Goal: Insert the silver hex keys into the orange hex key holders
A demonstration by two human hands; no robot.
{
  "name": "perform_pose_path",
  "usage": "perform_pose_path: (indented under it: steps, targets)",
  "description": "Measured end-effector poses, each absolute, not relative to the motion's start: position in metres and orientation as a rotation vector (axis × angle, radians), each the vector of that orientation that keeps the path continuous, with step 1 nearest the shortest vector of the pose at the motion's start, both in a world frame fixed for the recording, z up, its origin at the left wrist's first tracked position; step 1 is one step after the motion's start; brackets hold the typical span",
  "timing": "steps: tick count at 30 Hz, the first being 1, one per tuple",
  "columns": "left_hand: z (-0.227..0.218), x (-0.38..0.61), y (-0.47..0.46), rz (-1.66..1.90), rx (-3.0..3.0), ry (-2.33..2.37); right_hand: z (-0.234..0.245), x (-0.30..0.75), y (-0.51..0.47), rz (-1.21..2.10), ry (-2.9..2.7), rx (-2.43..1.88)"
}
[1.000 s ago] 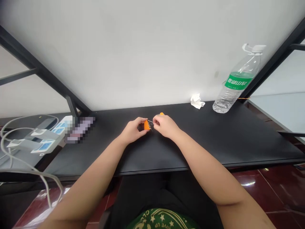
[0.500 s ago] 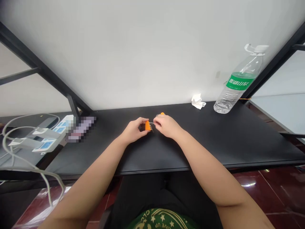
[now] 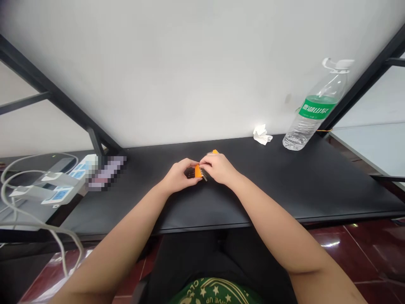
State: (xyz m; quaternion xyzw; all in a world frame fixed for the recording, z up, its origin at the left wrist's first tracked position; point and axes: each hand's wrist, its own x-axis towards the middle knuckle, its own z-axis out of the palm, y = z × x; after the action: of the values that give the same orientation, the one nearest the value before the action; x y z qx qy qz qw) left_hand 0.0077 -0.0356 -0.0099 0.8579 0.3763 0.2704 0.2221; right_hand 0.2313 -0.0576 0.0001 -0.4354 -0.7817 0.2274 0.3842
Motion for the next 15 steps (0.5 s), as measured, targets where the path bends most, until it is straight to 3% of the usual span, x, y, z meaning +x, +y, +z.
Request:
perform_pose_path:
  steps: [7, 15]
  targets:
    - [-0.0090, 0.0066, -0.0353, 0.883, 2.262, 0.997, 0.0013, 0.2293, -0.0568, 1.232, -1.468, -1.007]
    - [-0.0111, 0.0047, -0.0362, 1.065, 2.352, 0.957, -0.0039, 0.2282, -0.0527, 1.636, -1.079, -0.742]
